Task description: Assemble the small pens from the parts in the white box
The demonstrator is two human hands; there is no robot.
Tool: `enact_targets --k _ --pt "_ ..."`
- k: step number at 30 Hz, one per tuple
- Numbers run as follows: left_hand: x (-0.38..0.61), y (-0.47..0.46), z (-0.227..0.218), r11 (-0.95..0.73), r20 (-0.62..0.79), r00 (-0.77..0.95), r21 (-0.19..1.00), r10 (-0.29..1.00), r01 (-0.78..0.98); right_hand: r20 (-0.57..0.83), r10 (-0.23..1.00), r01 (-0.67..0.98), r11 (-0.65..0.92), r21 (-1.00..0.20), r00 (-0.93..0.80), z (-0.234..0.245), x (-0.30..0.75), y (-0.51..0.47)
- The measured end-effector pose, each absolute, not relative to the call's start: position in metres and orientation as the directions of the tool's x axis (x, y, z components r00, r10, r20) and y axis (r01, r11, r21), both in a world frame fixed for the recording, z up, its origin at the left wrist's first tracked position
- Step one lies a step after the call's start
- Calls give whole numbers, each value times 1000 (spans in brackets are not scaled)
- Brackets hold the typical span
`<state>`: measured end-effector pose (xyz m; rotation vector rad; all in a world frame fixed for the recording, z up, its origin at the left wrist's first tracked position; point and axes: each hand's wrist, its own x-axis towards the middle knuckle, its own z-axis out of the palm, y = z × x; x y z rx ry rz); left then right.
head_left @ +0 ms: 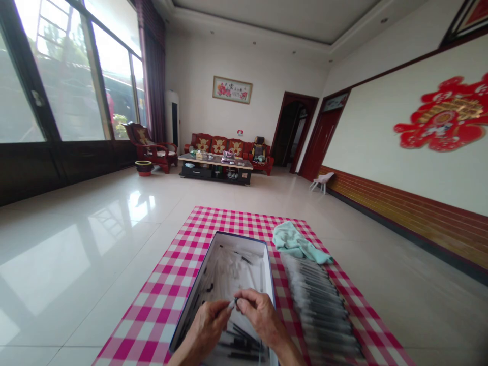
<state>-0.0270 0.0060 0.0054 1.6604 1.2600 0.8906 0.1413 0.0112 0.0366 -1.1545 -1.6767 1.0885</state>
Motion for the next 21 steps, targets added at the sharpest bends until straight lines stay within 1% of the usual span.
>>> enact_targets --k 4,9,12,15,17,21 --pt "-27 6 8 -148 54 244 910 968 386 118 957 266 190 -945 -266 36 141 12" --pt "-26 4 11 -159 57 250 899 967 409 136 947 327 233 -916 -293 42 139 10" --pt "-26 3 12 -165 58 258 894 964 416 191 940 436 303 -848 -281 41 136 10" --pt "-25 2 13 -178 68 262 888 963 424 277 928 580 372 -725 -250 36 132 10" --pt "-24 2 13 -188 77 265 885 961 426 307 918 633 396 -666 -251 32 130 11" --pt "-24 2 14 -187 78 267 892 960 411 298 921 638 390 -664 -252 28 130 12"
